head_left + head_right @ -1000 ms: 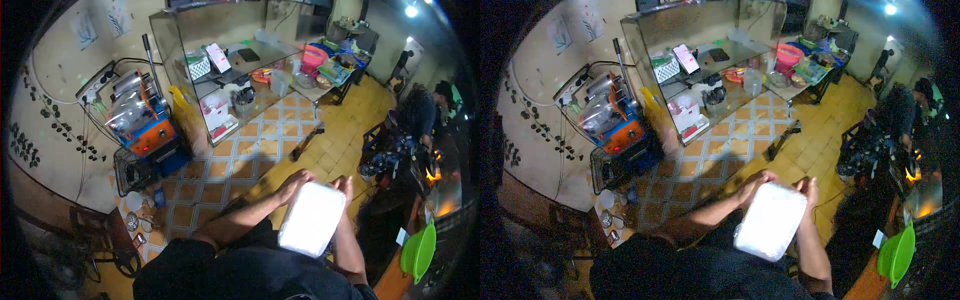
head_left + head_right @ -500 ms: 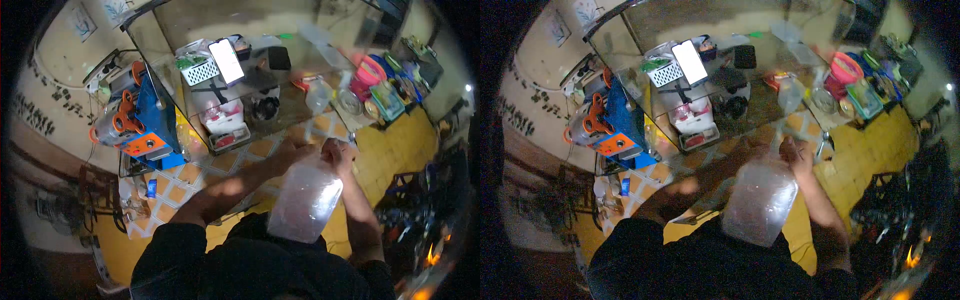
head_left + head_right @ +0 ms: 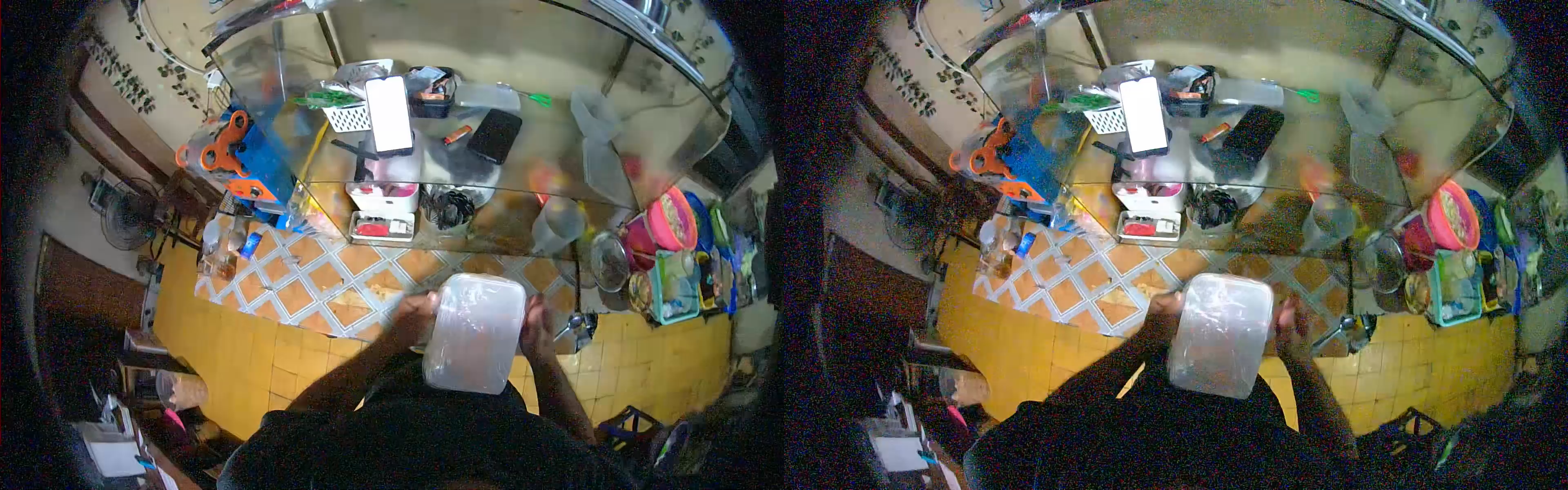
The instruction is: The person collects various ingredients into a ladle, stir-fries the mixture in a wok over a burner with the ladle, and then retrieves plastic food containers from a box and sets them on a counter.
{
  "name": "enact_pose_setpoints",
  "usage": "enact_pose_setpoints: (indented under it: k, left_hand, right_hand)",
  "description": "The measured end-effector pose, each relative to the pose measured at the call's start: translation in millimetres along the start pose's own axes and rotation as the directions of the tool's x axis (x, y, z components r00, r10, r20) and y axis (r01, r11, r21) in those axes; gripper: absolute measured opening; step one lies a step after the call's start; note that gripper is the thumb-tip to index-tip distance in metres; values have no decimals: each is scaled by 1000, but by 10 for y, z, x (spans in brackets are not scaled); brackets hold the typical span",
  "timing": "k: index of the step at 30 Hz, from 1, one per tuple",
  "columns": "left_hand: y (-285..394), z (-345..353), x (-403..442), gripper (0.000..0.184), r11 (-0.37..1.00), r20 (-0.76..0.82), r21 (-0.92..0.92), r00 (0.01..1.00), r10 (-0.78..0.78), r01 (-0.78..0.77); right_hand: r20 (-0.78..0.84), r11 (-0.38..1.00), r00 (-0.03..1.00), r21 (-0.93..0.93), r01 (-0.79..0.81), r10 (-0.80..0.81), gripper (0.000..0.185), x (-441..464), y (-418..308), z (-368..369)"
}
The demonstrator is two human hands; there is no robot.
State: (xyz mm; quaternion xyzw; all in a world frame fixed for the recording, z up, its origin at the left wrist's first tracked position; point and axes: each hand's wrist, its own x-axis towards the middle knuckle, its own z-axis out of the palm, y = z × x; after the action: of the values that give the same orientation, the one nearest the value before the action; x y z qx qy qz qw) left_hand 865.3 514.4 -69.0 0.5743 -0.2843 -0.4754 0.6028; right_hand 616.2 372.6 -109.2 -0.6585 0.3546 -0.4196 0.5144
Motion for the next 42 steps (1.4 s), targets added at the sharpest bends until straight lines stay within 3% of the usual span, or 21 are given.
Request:
enact_pose_setpoints:
  k: [1,2,5,8,9,10,13,14,16,17,18,19,21,23,25,26,34,35,37,40,42]
  left_hand:
    - [-94,24,-45,39,1000,-12,3,1000,7,-7]
    - [-30,110,-127,40,999,-78,-45,997,25,-29]
    - [-569,-132,-175,36,992,-3,-73,995,-102,101]
    - [-737,-1,-241,28,831,-192,550,981,37,77]
    - [-895,-31,-152,28,832,-196,549,980,42,74]
    - [-1032,-120,-97,32,850,-180,524,982,52,51]
    - [-366,-63,1,51,920,18,337,979,204,-198]
    - [-59,-70,31,58,921,103,286,964,246,-265]
    - [399,-79,82,73,853,251,311,902,351,-419]
    - [585,-105,121,87,579,366,598,831,419,-555]
    - [689,-104,142,83,362,454,572,651,608,-736]
    - [642,-114,109,83,363,456,569,651,607,-737]
    - [607,-73,-20,69,834,309,337,888,340,-436]
    - [788,-150,-136,60,797,343,448,901,264,-404]
    - [861,-220,-148,52,829,423,504,906,8,-243]
    - [809,-216,-5,47,599,585,347,666,463,-722]
    - [241,-283,23,40,556,519,315,630,578,-769]
    - [436,-265,55,50,571,568,360,659,493,-738]
    - [412,-290,158,60,579,613,397,675,410,-712]
    - [317,-326,184,80,609,496,517,791,359,-601]
    - [179,-273,257,72,562,422,609,828,368,-560]
  right_hand:
    - [154,983,981,125,-137,118,34,-30,43,-89]
    - [271,915,930,-250,316,-247,26,-34,-105,-152]
    - [337,999,941,-42,6,9,17,-170,-209,-198]
    - [507,971,852,102,-215,135,28,-97,-310,-353]
    - [549,942,820,162,-294,162,32,-69,-278,-393]
    - [577,991,816,75,-108,45,39,-20,-237,-404]
    - [554,736,821,496,-460,140,71,55,-297,-324]
    - [557,923,829,343,-176,-49,81,201,-514,-332]
    - [661,986,732,85,142,-163,98,408,-908,-356]
    - [705,948,675,-11,317,-217,107,509,-1103,-368]
    - [712,983,688,17,182,-140,107,486,-1243,-350]
    - [722,944,652,6,329,-232,105,529,-1280,-345]
    - [722,888,618,-11,459,-311,104,551,-1292,-291]
    - [517,810,639,218,545,-569,97,439,-1218,-163]
    - [675,828,599,32,560,-432,95,404,-1131,-284]
    - [706,943,674,-26,333,-218,94,333,-1077,-272]
    - [728,992,684,-41,116,-50,69,305,-745,-198]
    - [695,998,719,-53,32,14,74,225,-640,-223]
    - [789,906,568,-36,422,-233,79,397,-548,-241]
    - [617,999,786,-5,36,-26,80,388,-613,-96]
    - [538,1000,842,-29,-11,25,67,354,-341,54]
